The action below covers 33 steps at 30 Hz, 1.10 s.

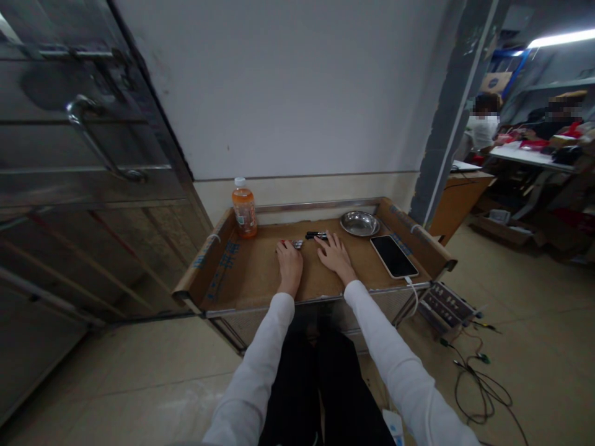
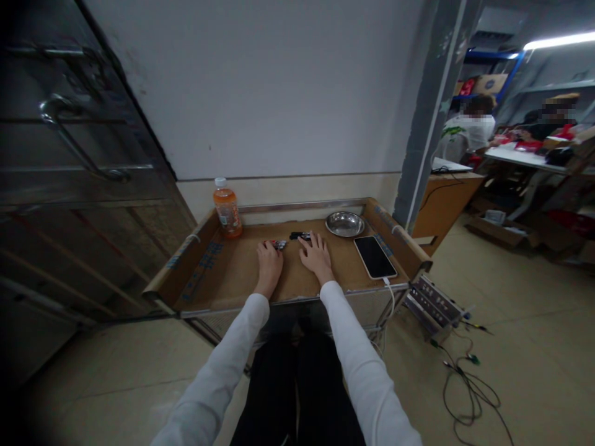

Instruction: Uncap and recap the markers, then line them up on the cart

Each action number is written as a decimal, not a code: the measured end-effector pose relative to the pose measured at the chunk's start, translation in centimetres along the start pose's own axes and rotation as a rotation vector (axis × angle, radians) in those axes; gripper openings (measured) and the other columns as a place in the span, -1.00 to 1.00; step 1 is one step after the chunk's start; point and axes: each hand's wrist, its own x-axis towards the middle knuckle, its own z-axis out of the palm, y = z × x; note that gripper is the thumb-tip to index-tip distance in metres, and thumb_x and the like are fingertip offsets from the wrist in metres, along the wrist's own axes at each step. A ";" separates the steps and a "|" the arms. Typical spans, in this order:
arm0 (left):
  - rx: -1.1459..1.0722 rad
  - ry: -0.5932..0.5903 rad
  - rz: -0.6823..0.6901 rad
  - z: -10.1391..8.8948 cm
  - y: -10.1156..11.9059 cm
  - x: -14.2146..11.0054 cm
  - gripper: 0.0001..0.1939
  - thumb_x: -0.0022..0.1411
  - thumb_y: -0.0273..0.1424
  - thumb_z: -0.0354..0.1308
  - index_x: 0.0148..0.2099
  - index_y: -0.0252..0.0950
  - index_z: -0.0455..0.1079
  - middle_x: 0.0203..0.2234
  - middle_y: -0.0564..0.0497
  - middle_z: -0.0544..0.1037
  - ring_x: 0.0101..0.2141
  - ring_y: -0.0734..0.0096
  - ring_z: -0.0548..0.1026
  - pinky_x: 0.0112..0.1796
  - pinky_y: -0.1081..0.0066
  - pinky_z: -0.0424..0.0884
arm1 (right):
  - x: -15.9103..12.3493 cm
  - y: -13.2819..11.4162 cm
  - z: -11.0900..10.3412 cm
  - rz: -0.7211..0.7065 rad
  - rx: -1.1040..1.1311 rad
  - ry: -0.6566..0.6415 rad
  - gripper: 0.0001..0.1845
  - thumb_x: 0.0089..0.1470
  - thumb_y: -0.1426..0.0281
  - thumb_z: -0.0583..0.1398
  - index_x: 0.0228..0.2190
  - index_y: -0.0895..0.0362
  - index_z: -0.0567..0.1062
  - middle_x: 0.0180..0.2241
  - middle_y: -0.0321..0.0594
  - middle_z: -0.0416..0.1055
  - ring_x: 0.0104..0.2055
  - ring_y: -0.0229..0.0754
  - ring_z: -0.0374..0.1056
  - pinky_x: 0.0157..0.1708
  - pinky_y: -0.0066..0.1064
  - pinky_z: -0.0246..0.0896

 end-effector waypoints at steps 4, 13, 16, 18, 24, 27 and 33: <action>0.032 -0.028 0.057 0.7 1.0 0.3 -0.74 0.22 -0.58 -0.12 -0.09 -0.49 0.31 -0.16 -0.31 0.38 -0.11 0.10 0.37 -0.08 0.20 0.32 | -0.1 -0.3 -0.2 0.012 -0.013 -0.011 -0.48 0.20 0.32 0.04 0.19 -0.18 0.21 0.33 -0.27 -0.10 0.34 0.16 -0.18 0.22 0.14 -0.17; 0.031 -0.105 0.182 3.7 3.2 1.7 -0.72 0.27 -0.61 -0.14 -0.04 -0.47 0.30 -0.12 -0.27 0.42 -0.09 0.19 0.40 -0.02 0.26 0.29 | 0.3 -0.1 -0.6 0.023 0.016 0.046 -0.51 0.14 0.48 0.03 0.10 0.02 0.34 0.22 -0.11 0.12 0.23 -0.01 0.04 0.18 -0.14 0.00; 0.013 -0.105 0.181 4.1 3.2 2.1 -0.73 0.29 -0.61 -0.16 -0.06 -0.44 0.30 -0.16 -0.24 0.44 -0.12 0.22 0.41 -0.04 0.25 0.30 | 0.3 0.1 -0.5 0.043 0.021 0.102 -0.53 0.12 0.51 0.03 0.08 0.09 0.36 0.14 -0.04 0.20 0.15 -0.04 0.11 0.11 -0.21 0.07; 0.003 -0.104 0.181 4.2 3.1 2.2 -0.75 0.30 -0.60 -0.16 -0.07 -0.41 0.29 -0.17 -0.21 0.44 -0.14 0.23 0.41 -0.05 0.26 0.30 | 0.4 0.1 -0.3 0.051 0.010 0.115 -0.56 0.13 0.51 0.03 0.05 0.09 0.38 0.12 -0.02 0.21 0.14 -0.02 0.11 0.08 -0.20 0.09; 0.018 -0.080 0.170 3.9 3.1 2.1 -0.77 0.32 -0.55 -0.13 -0.08 -0.39 0.31 -0.16 -0.20 0.41 -0.13 0.21 0.38 -0.07 0.25 0.29 | 0.4 0.3 -0.2 0.050 -0.041 0.118 -0.68 0.12 0.51 0.05 -0.09 0.17 0.44 -0.04 0.00 0.32 0.00 -0.02 0.16 0.00 -0.23 0.08; 0.033 -0.099 0.169 3.5 3.1 2.0 -0.76 0.32 -0.53 -0.12 -0.07 -0.38 0.34 -0.16 -0.20 0.41 -0.12 0.18 0.37 -0.07 0.23 0.28 | 0.3 0.4 -0.4 0.055 -0.067 0.125 -0.69 0.11 0.52 0.06 -0.10 0.17 0.44 -0.09 -0.02 0.34 -0.05 -0.04 0.17 -0.03 -0.26 0.07; 0.002 -0.150 0.218 3.0 3.1 2.0 -0.76 0.33 -0.48 -0.10 -0.09 -0.36 0.39 -0.17 -0.21 0.43 -0.11 0.17 0.38 -0.05 0.22 0.28 | 0.1 0.2 -0.8 0.096 -0.105 0.102 -0.74 0.17 0.47 0.06 -0.13 0.15 0.44 -0.13 -0.04 0.35 -0.06 -0.06 0.18 -0.07 -0.28 0.07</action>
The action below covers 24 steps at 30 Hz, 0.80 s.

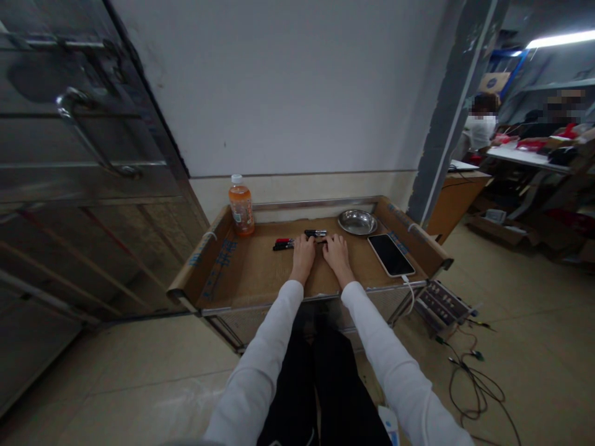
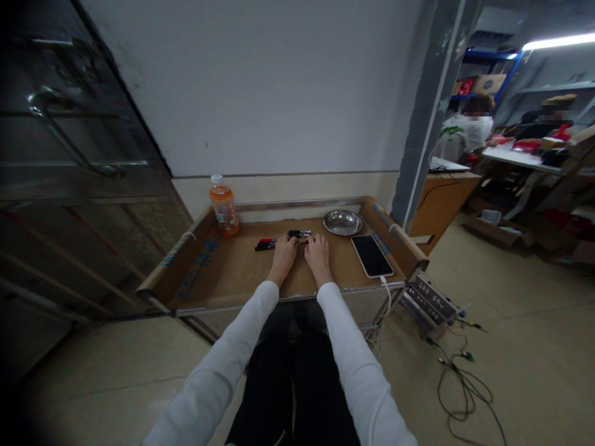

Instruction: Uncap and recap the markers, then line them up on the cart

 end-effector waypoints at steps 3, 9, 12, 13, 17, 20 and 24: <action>-0.039 -0.047 0.057 -0.2 0.0 0.0 -0.78 0.33 -0.47 -0.06 -0.09 -0.35 0.39 -0.16 -0.19 0.44 -0.10 0.21 0.40 -0.05 0.27 0.28 | -0.1 -0.1 -0.3 0.009 -0.014 -0.011 -0.76 0.20 0.45 0.03 -0.16 0.15 0.45 -0.14 -0.04 0.36 -0.05 -0.06 0.18 -0.08 -0.28 0.06; -0.070 -0.044 0.065 -0.3 0.0 -0.1 -0.81 0.31 -0.46 -0.02 -0.10 -0.35 0.39 -0.16 -0.18 0.46 -0.10 0.23 0.41 -0.06 0.29 0.28 | -0.2 -0.2 -0.7 0.033 -0.029 -0.016 -0.76 0.21 0.44 0.02 -0.16 0.15 0.45 -0.12 -0.04 0.36 -0.04 -0.06 0.19 -0.09 -0.29 0.05; -0.068 -0.032 0.061 -0.4 0.1 -0.2 -0.80 0.32 -0.45 -0.03 -0.10 -0.35 0.38 -0.16 -0.18 0.46 -0.10 0.22 0.41 -0.04 0.28 0.27 | -0.2 -0.2 -0.7 0.046 -0.033 -0.012 -0.76 0.21 0.45 0.02 -0.16 0.16 0.44 -0.12 -0.03 0.36 -0.05 -0.06 0.19 -0.10 -0.30 0.05; -0.069 -0.033 0.062 -0.5 0.1 -0.2 -0.80 0.32 -0.45 -0.03 -0.09 -0.35 0.38 -0.16 -0.18 0.46 -0.09 0.22 0.41 -0.04 0.27 0.26 | -0.2 -0.2 -0.7 0.046 -0.032 -0.012 -0.76 0.21 0.44 0.02 -0.16 0.16 0.44 -0.12 -0.03 0.36 -0.05 -0.06 0.19 -0.10 -0.30 0.05; -0.075 -0.055 0.069 -0.6 0.1 -0.2 -0.80 0.32 -0.45 -0.03 -0.09 -0.34 0.39 -0.15 -0.18 0.45 -0.10 0.23 0.41 -0.04 0.27 0.27 | -0.2 -0.1 -0.7 0.026 -0.022 -0.016 -0.76 0.22 0.43 0.02 -0.15 0.15 0.44 -0.14 -0.04 0.36 -0.05 -0.06 0.19 -0.10 -0.29 0.06; -0.070 -0.057 0.091 -0.6 0.1 -0.1 -0.80 0.32 -0.44 -0.02 -0.10 -0.32 0.39 -0.15 -0.16 0.46 -0.12 0.24 0.42 -0.05 0.28 0.27 | -0.1 0.0 -0.8 0.021 -0.007 0.003 -0.76 0.22 0.43 0.02 -0.15 0.14 0.44 -0.14 -0.05 0.35 -0.04 -0.06 0.19 -0.10 -0.29 0.07; -0.074 -0.051 0.099 -0.6 0.0 -0.1 -0.81 0.33 -0.42 -0.02 -0.11 -0.31 0.39 -0.18 -0.14 0.46 -0.14 0.26 0.42 -0.06 0.29 0.28 | -0.1 0.1 -0.7 0.027 0.015 0.015 -0.76 0.23 0.43 0.02 -0.15 0.13 0.45 -0.14 -0.05 0.35 -0.06 -0.06 0.20 -0.11 -0.30 0.08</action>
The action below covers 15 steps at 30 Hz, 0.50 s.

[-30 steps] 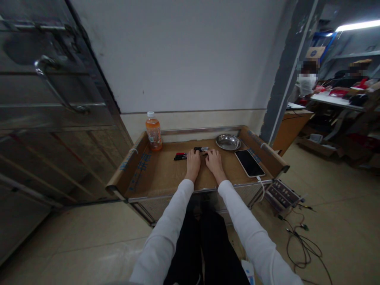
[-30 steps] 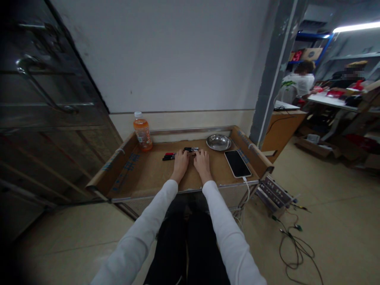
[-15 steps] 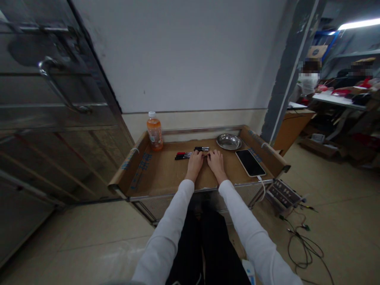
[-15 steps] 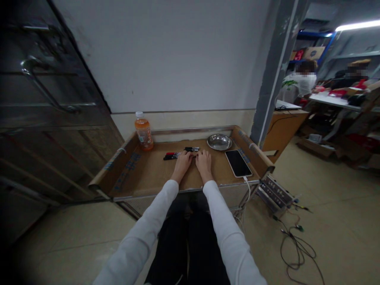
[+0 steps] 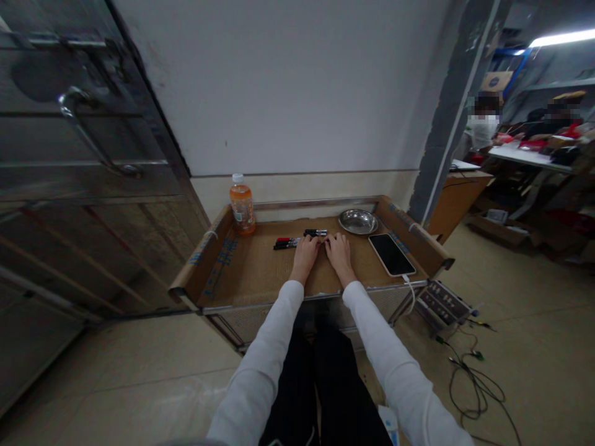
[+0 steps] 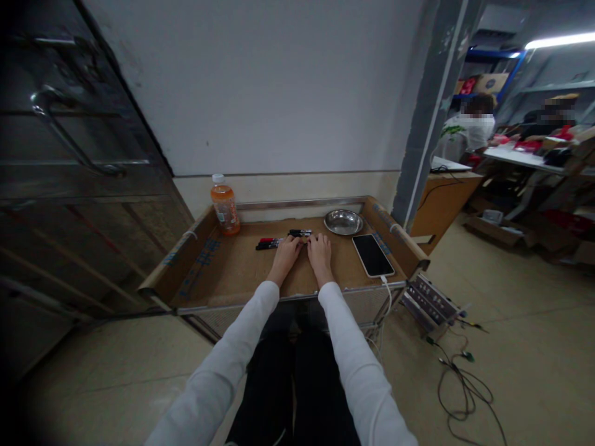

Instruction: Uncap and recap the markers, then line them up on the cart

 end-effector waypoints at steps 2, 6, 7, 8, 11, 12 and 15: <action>-0.009 0.001 0.002 0.0 0.0 0.0 -0.82 0.33 -0.42 -0.02 -0.11 -0.31 0.39 -0.19 -0.13 0.46 -0.15 0.27 0.43 -0.07 0.29 0.28 | 0.0 0.1 0.0 -0.006 0.009 0.007 -0.76 0.23 0.43 0.02 -0.15 0.13 0.45 -0.15 -0.05 0.35 -0.07 -0.06 0.20 -0.12 -0.30 0.08; -0.015 0.005 0.000 0.2 -0.1 0.1 -0.81 0.34 -0.42 -0.04 -0.11 -0.32 0.38 -0.20 -0.14 0.47 -0.15 0.27 0.43 -0.07 0.29 0.28 | 0.1 0.1 0.0 -0.011 0.016 0.026 -0.75 0.24 0.41 0.02 -0.16 0.13 0.46 -0.16 -0.05 0.35 -0.08 -0.06 0.20 -0.12 -0.31 0.06; -0.016 0.002 -0.002 0.2 -0.1 0.1 -0.81 0.35 -0.42 -0.04 -0.11 -0.33 0.37 -0.19 -0.15 0.47 -0.15 0.27 0.43 -0.07 0.29 0.28 | 0.1 0.2 0.0 -0.012 0.020 0.031 -0.75 0.24 0.40 0.02 -0.16 0.13 0.46 -0.16 -0.05 0.35 -0.09 -0.07 0.20 -0.12 -0.31 0.06; -0.018 -0.001 -0.003 0.2 -0.1 0.1 -0.81 0.35 -0.42 -0.05 -0.11 -0.33 0.37 -0.19 -0.15 0.46 -0.15 0.26 0.43 -0.07 0.29 0.29 | 0.1 0.2 0.0 -0.015 0.025 0.037 -0.75 0.24 0.40 0.02 -0.16 0.13 0.46 -0.16 -0.06 0.36 -0.09 -0.07 0.20 -0.12 -0.31 0.05; -0.013 -0.005 0.002 0.2 0.0 0.1 -0.80 0.35 -0.43 -0.06 -0.09 -0.32 0.36 -0.17 -0.15 0.46 -0.14 0.27 0.43 -0.08 0.32 0.29 | 0.2 0.3 0.0 -0.023 0.050 0.049 -0.74 0.25 0.40 0.00 -0.15 0.13 0.46 -0.15 -0.07 0.37 -0.09 -0.08 0.20 -0.12 -0.32 0.04; -0.010 -0.005 0.006 0.2 0.0 0.1 -0.80 0.36 -0.43 -0.07 -0.08 -0.32 0.35 -0.16 -0.15 0.45 -0.13 0.28 0.43 -0.08 0.33 0.30 | 0.2 0.3 0.0 -0.022 0.059 0.049 -0.74 0.26 0.40 0.00 -0.15 0.13 0.46 -0.15 -0.08 0.38 -0.09 -0.08 0.21 -0.12 -0.32 0.04; -0.015 0.001 0.016 0.1 0.0 0.1 -0.80 0.35 -0.46 -0.07 -0.06 -0.31 0.34 -0.16 -0.13 0.46 -0.14 0.29 0.43 -0.09 0.36 0.31 | 0.2 0.4 0.0 -0.013 0.083 0.048 -0.74 0.26 0.40 0.00 -0.15 0.13 0.46 -0.15 -0.10 0.39 -0.08 -0.08 0.22 -0.12 -0.33 0.04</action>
